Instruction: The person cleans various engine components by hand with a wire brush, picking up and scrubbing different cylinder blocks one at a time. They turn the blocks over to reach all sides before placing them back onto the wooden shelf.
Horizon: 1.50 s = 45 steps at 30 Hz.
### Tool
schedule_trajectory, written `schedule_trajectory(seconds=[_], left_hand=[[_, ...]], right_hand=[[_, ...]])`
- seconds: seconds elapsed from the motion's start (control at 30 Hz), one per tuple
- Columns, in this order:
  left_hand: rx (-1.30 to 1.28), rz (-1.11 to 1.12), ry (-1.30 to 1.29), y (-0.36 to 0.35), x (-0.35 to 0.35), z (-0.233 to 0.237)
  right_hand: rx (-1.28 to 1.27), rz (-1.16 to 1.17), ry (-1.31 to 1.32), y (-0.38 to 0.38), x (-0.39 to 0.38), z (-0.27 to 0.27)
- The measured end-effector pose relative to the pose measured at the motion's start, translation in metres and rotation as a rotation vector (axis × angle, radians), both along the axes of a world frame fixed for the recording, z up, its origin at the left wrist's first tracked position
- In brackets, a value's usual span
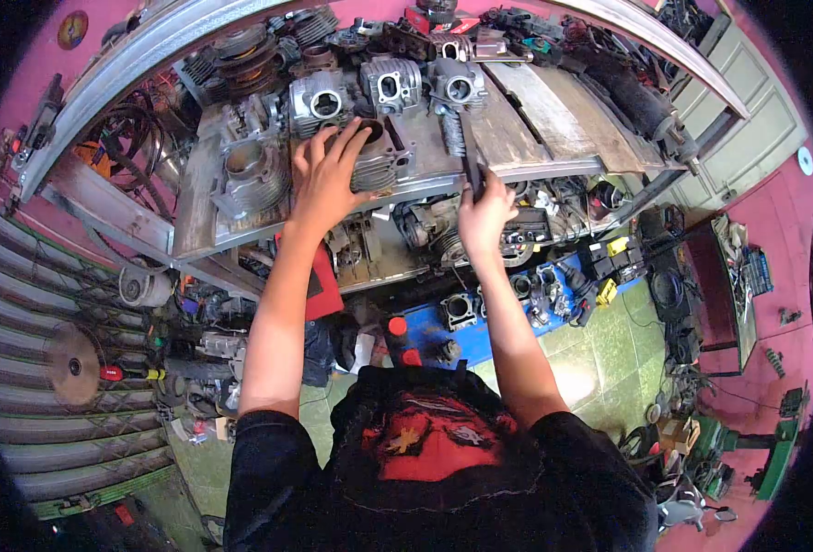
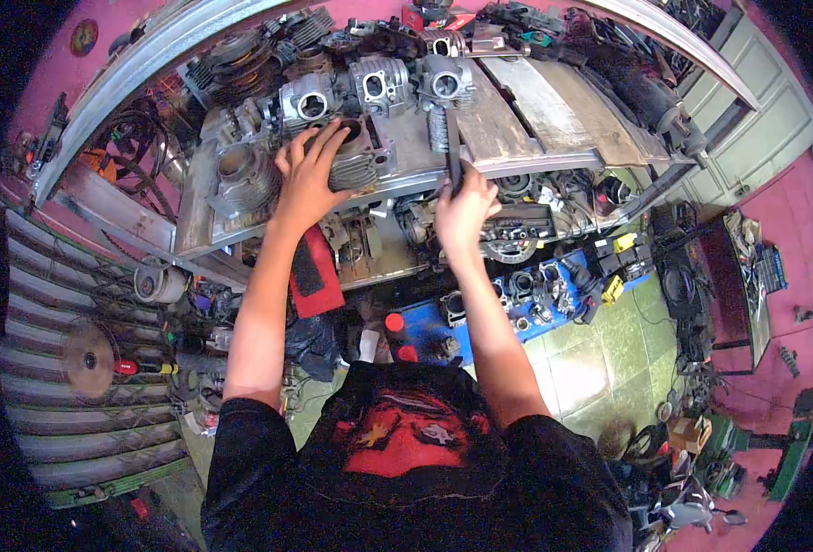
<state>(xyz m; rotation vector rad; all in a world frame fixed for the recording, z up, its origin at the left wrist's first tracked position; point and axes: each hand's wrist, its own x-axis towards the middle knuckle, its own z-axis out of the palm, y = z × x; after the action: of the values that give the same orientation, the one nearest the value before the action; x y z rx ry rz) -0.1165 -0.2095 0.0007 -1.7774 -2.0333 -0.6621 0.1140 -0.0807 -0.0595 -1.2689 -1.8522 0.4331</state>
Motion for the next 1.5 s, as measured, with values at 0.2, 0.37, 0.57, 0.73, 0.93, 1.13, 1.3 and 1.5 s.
schedule_trajectory(seconds=[0.2,0.37,0.57,0.73,0.93,1.13,1.3,1.5], left_hand=[[-0.023,0.016,-0.036,-0.001,0.007,0.002],[-0.028,0.04,0.038,-0.002,0.004,0.005],[-0.031,0.012,0.091,0.0,-0.006,0.014],[-0.044,-0.049,0.106,0.004,-0.012,0.028],[-0.115,-0.099,0.084,0.008,-0.014,0.044],[-0.076,-0.097,-0.04,0.001,-0.015,0.042],[0.041,-0.021,-0.116,0.001,-0.021,0.037],[0.076,0.047,-0.147,0.003,-0.018,0.029]], right_hand=[[-0.185,-0.041,0.039,-0.027,-0.058,0.006],[-0.196,-0.035,0.019,-0.039,-0.089,0.017],[0.102,-0.013,-0.048,-0.042,-0.068,0.015],[0.224,0.154,-0.179,-0.041,-0.058,0.028],[0.219,0.235,-0.312,-0.044,-0.063,0.042],[0.147,0.289,-0.263,-0.038,-0.074,0.051],[0.15,0.365,-0.308,-0.049,-0.082,0.064],[0.224,0.199,-0.284,-0.061,-0.112,0.052]])
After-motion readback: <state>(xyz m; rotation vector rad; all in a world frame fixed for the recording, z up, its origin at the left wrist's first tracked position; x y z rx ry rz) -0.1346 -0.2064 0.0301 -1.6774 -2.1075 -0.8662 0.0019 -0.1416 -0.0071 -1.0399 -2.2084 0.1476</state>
